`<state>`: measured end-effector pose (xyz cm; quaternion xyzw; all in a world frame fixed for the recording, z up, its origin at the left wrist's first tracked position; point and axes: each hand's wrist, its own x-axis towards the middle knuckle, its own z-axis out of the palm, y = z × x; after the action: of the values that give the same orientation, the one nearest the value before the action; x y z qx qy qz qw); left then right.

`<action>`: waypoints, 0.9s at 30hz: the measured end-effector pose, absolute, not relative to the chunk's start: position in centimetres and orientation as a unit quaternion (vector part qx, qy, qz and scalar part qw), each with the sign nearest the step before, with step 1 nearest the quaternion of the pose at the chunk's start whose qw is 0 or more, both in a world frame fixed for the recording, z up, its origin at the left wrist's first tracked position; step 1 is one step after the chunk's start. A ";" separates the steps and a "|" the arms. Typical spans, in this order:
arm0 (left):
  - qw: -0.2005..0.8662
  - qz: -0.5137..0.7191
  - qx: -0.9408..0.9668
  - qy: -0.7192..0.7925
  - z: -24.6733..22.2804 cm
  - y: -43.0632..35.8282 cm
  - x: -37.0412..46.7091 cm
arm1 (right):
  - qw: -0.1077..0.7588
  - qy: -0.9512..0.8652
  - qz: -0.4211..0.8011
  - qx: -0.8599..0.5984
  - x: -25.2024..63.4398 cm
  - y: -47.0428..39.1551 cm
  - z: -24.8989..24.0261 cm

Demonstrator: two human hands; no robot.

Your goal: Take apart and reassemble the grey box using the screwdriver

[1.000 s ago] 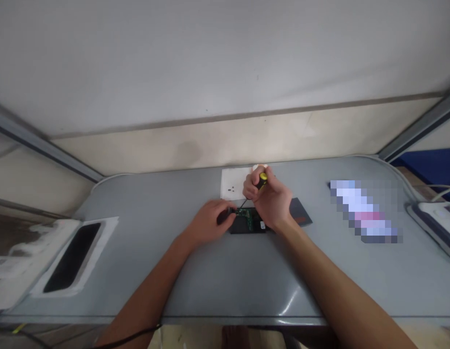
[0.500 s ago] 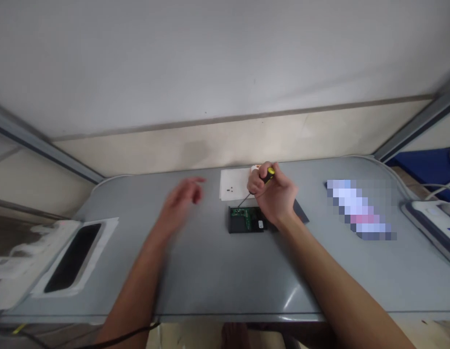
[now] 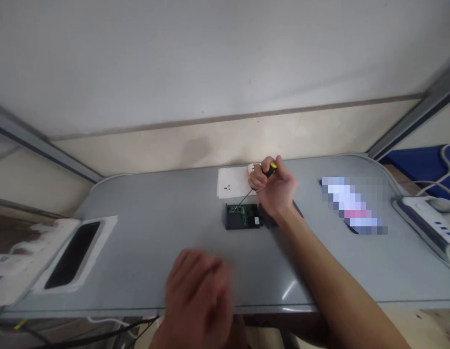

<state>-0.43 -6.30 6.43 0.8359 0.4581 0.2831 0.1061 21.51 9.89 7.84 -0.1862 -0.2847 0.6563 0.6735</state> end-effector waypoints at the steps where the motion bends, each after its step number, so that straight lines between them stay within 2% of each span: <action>1: 0.095 0.305 0.825 0.466 6.4 -4.6 1.1 | 0.673 -0.285 0.659 -0.181 21.5 9.9 7.9; 4: 0.071 0.338 0.800 0.491 6.1 0.4 3.4 | 0.670 -0.287 0.661 -0.177 21.4 9.9 7.9; 9: 0.121 0.197 0.842 0.487 5.5 5.5 2.5 | 0.671 -0.288 0.660 -0.177 21.4 9.9 8.0; 17: 0.196 0.168 0.864 0.432 6.2 8.8 1.0 | 0.670 -0.276 0.667 -0.171 21.3 9.7 8.3; 27: 0.118 0.141 0.869 0.459 7.2 13.3 4.9 | 0.752 -0.265 0.564 -0.215 24.2 10.8 8.5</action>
<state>4.91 13.28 7.21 0.8690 0.4594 0.1410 0.1180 24.23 10.84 8.47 -0.2147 -0.2654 0.5643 0.7517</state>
